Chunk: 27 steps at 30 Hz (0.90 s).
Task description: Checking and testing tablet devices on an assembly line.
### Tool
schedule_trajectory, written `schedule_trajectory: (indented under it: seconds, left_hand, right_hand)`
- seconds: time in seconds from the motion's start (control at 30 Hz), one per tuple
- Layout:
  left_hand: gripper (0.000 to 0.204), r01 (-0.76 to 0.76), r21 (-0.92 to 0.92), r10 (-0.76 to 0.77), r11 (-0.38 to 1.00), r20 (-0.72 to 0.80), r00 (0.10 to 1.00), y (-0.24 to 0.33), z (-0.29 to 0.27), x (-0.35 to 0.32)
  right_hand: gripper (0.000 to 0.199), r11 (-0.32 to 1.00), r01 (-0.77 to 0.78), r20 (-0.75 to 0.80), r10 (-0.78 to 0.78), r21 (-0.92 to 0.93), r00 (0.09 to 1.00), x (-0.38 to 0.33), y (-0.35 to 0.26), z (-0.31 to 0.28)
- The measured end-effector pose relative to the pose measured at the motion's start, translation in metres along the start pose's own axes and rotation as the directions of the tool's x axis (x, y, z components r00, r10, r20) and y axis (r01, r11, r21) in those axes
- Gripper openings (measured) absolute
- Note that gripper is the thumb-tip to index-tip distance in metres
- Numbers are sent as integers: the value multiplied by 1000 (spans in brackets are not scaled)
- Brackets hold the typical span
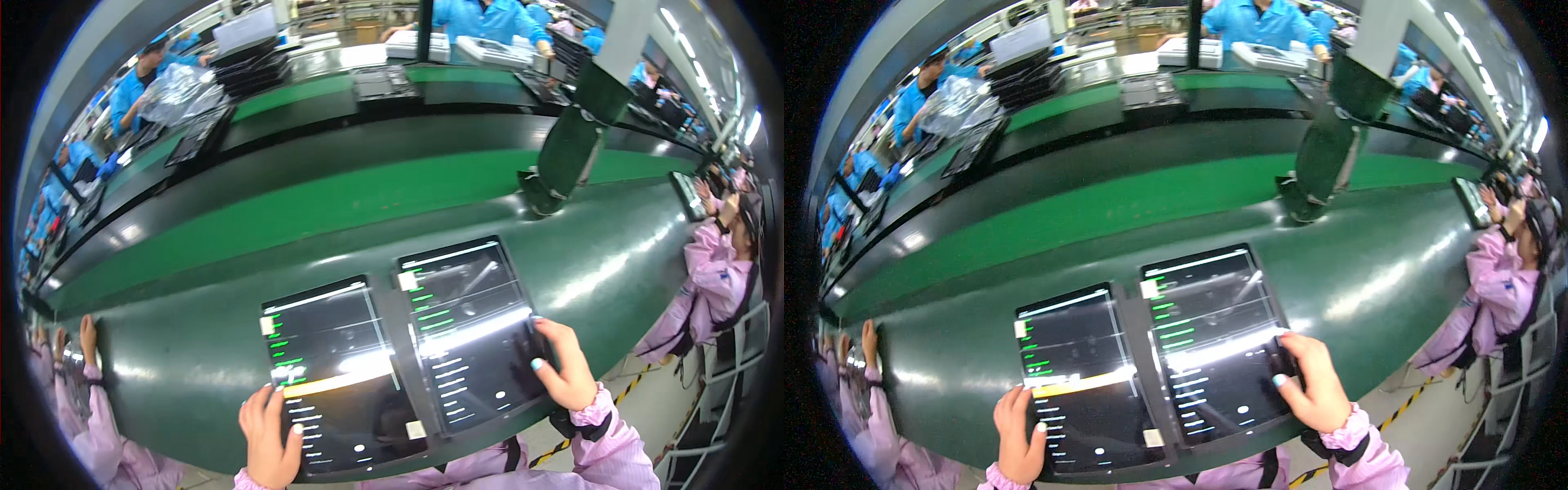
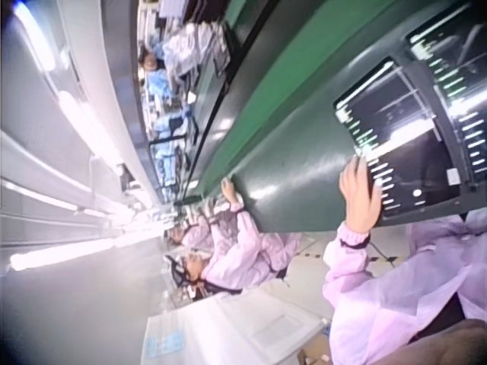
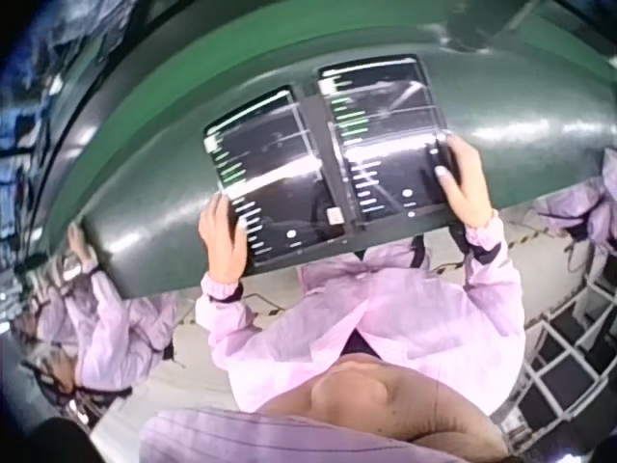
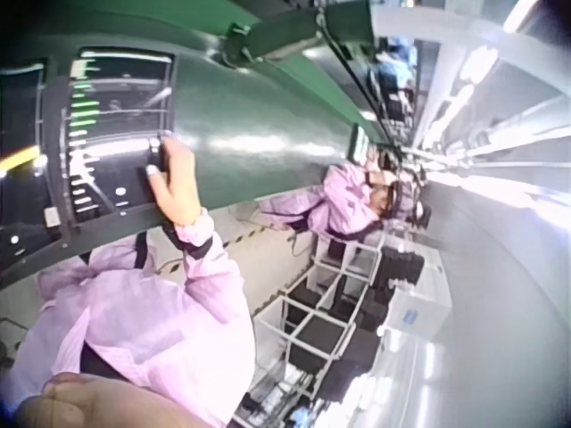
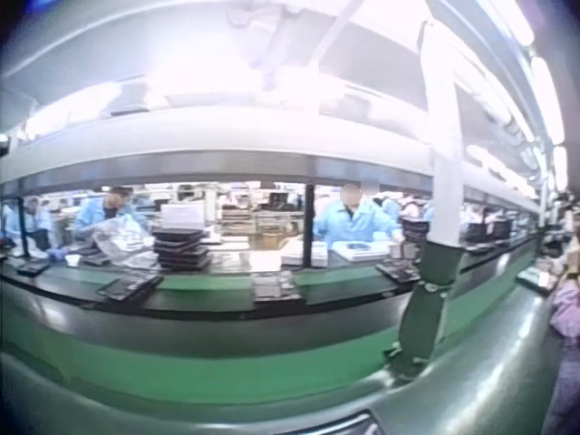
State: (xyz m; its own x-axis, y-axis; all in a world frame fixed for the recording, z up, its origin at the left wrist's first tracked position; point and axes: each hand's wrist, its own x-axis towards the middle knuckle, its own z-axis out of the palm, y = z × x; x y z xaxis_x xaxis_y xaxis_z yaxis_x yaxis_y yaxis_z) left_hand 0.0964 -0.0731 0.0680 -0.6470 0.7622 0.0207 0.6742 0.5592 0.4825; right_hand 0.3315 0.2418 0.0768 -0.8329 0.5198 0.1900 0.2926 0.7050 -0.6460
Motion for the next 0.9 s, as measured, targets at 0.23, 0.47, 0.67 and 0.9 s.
schedule_trajectory:
  seconds: [0.23,0.47,0.67,0.9]
  left_hand:
    - [48,-53,91,58,994,-57,997,9,-3,2]
    - [48,-103,90,107,991,-36,994,7,-3,8]
    - [41,-106,184,103,977,23,994,9,1,17]
    - [57,-70,67,74,995,-53,996,9,1,15]
  right_hand:
    - [51,988,66,212,-35,-143,977,19,-12,-3]
    - [38,982,4,22,0,-187,1000,14,-7,4]
    - [37,995,30,42,-26,-96,999,10,-9,2]
    - [39,995,102,179,-104,19,978,24,-23,2]
